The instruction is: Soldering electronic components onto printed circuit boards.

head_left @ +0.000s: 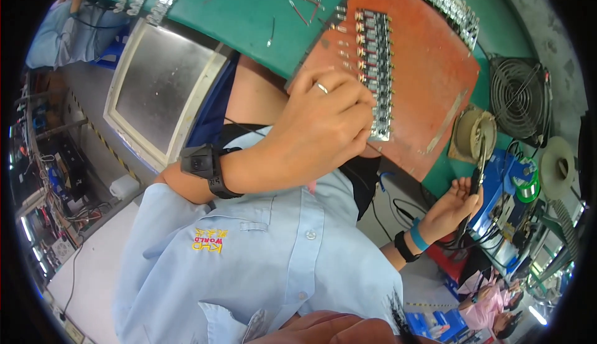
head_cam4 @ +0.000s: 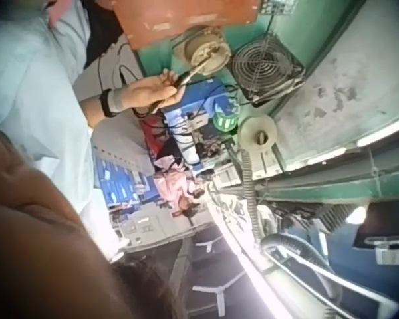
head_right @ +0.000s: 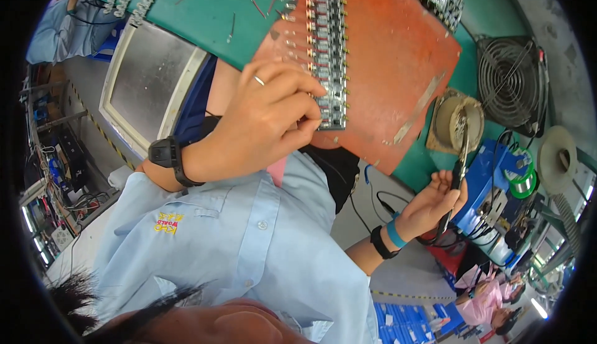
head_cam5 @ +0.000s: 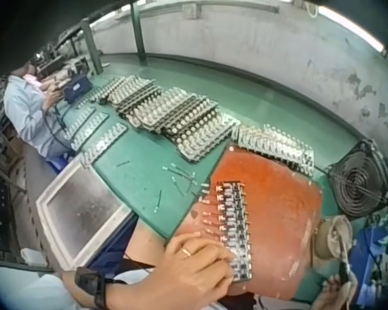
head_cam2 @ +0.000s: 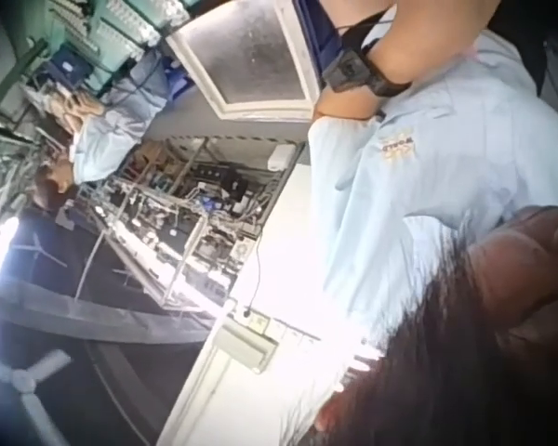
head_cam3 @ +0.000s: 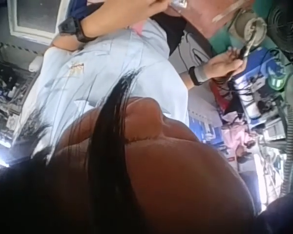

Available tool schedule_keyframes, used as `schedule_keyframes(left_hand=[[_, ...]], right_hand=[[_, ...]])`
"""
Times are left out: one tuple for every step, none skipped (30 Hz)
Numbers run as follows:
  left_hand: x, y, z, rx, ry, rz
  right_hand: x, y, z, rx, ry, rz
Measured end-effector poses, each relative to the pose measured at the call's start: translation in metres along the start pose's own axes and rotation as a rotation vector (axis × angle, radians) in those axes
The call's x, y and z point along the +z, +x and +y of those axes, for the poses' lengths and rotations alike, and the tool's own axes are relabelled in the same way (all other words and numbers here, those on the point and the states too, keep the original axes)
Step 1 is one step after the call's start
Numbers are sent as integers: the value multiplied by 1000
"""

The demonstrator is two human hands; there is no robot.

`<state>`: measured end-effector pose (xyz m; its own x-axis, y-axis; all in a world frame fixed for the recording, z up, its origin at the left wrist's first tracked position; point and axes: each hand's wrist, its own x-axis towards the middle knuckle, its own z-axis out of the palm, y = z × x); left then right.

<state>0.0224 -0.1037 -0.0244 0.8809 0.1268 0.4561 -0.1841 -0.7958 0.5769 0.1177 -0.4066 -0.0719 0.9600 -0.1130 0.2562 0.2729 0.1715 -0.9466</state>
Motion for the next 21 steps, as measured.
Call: schedule_keyframes(left_hand=[[-1, 0, 0, 15, -8, -2], [-3, 0, 0, 29, -16, -5], [-4, 0, -1, 44, -22, -15], [-5, -1, -1, 55, -9, 13], [-8, -2, -2, 62, -56, -6], [-10, -4, -3, 68, -103, -26], [-13, -5, -6, 74, -148, -46], [-18, -5, -12, 82, -130, -27], [-23, -5, -19, 86, -55, 60], [-29, -3, -30, 90, 23, 150], [-35, -2, -41, 69, 117, 222], [-42, 2, -58, 95, 134, 263], [-51, 9, -79, -11, 268, 368], [-56, 13, -96, -119, 396, 475], [-57, 15, -109, -116, 417, 503], [-56, 18, -121, -176, 459, 497], [-54, 20, -131, -239, 496, 492], [-53, 22, -140, -369, 521, 423], [-52, 23, -145, -307, 536, 504], [-49, 23, -148, -308, 530, 472], [-47, 22, -149, -312, 521, 439]], right_hand=[[-1, 0, 1, 13, -65, -2], [-1, 1, 2, -4, -46, -11], [-1, 2, 4, -14, 38, -45], [-1, 3, 5, -23, 120, -81], [0, 5, 7, -30, 201, -120], [0, 7, 9, -44, 215, -134], [1, 10, 11, -57, 249, -172], [3, 12, 13, -71, 286, -211], [4, 13, 16, -77, 332, -236], [6, 15, 17, -96, 348, -268], [7, 15, 18, -85, 326, -254], [8, 15, 19, -72, 307, -242], [10, 15, 19, -59, 288, -232], [11, 15, 18, -70, 314, -255], [11, 14, 17, -46, 321, -259], [11, 14, 16, -22, 325, -264], [11, 15, 16, -35, 341, -288], [11, 15, 16, -36, 334, -301], [11, 15, 16, -35, 325, -311], [10, 15, 16, -32, 311, -318], [10, 16, 15, -37, 315, -334]])
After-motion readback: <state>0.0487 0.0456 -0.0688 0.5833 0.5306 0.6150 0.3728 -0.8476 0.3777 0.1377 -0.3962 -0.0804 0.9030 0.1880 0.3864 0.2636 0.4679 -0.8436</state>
